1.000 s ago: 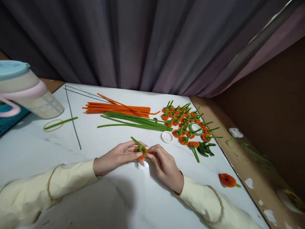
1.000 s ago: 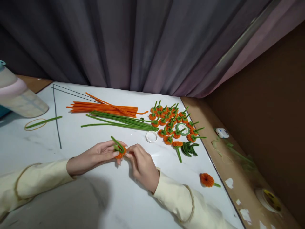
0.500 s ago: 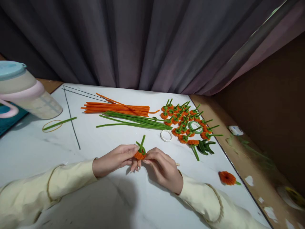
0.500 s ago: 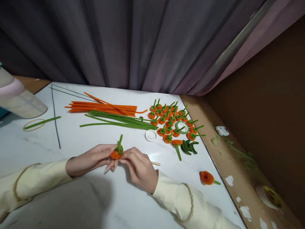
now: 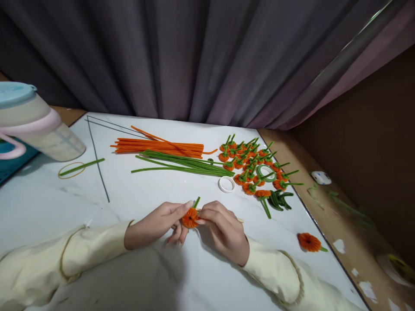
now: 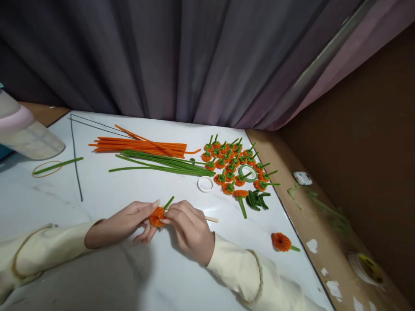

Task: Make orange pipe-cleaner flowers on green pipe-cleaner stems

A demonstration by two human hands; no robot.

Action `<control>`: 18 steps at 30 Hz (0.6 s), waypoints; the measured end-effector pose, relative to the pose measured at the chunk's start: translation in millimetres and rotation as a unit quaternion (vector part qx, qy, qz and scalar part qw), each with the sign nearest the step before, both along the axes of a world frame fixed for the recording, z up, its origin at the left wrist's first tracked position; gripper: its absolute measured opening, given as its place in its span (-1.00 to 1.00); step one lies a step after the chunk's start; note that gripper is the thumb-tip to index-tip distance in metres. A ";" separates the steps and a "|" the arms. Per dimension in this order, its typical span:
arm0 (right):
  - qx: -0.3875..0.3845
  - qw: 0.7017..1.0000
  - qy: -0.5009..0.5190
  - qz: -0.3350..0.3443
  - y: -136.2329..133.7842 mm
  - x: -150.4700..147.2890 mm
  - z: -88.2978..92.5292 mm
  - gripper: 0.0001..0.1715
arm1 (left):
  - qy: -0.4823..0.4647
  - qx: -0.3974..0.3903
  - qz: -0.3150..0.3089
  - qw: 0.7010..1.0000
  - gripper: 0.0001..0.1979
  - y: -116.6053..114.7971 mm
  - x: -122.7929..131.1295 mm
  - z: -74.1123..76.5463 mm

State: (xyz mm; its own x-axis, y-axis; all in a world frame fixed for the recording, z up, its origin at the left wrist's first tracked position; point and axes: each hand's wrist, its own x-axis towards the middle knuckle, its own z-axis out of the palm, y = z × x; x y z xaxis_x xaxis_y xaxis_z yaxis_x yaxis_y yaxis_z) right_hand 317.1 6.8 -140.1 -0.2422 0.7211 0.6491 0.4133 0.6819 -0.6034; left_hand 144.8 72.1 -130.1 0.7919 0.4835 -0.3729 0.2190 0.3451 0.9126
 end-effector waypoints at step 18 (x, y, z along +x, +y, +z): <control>-0.028 0.993 -0.093 -0.067 -2.4 1.2 -3.7 -0.70 | -0.005 0.126 0.102 0.987 -0.74 -3.4 -4.1 -2.4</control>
